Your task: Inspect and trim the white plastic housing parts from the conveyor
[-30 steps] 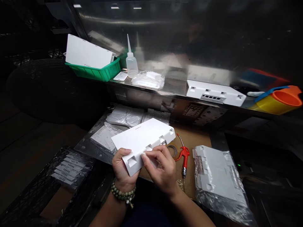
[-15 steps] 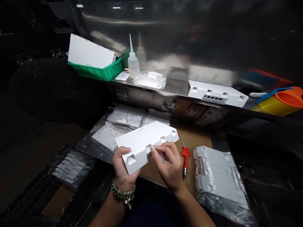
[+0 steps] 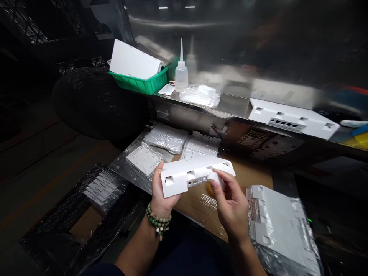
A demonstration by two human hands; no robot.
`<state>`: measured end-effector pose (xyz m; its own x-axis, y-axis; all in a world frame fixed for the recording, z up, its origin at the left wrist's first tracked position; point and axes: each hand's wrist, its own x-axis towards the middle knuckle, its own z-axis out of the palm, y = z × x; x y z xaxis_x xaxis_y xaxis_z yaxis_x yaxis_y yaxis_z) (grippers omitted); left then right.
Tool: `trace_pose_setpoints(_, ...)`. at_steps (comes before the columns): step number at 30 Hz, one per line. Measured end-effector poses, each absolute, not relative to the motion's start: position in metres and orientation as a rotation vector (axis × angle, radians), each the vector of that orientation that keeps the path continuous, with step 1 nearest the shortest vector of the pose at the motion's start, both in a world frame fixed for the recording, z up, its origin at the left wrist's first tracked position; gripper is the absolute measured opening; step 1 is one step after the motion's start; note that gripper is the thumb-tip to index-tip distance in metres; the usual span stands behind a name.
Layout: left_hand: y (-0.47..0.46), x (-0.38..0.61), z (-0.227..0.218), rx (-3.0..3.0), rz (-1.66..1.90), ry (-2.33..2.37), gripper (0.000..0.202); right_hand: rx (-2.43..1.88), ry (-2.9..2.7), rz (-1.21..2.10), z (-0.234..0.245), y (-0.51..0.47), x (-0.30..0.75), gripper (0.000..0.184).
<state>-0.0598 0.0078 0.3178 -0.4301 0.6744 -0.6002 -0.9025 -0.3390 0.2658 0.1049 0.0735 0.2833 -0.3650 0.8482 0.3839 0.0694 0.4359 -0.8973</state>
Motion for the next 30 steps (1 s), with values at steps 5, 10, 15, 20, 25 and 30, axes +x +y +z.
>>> trace_pose_setpoints(5, 0.008, -0.054, 0.314, -0.404, 1.915, 0.658, 0.047, -0.423, -2.0, 0.902, 0.298, 0.054, 0.081, 0.026)
trace_pose_setpoints(10, 0.011, -0.048, 0.311, -0.391, 1.89, 0.64, 0.047, -0.355, -2.088, 0.704, 0.303, 0.042, 0.066, 0.02)
trace_pose_setpoints(15, 0.012, -0.049, 0.309, -0.374, 1.834, 0.643, 0.04, -0.293, -2.169, 0.667, 0.302, 0.041, 0.067, 0.019)
trace_pose_setpoints(20, 0.013, -0.047, 0.314, -0.387, 1.814, 0.651, 0.039, -0.347, -2.084, 0.656, 0.302, 0.043, 0.068, 0.023)
trace_pose_setpoints(25, 0.014, -0.046, 0.318, -0.42, 1.794, 0.692, 0.036, -0.322, -2.14, 0.656, 0.302, 0.042, 0.07, 0.022)
trace_pose_setpoints(30, 0.016, -0.045, 0.318, -0.445, 1.764, 0.711, 0.033, -0.387, -2.083, 0.68, 0.304, 0.043, 0.067, 0.02)
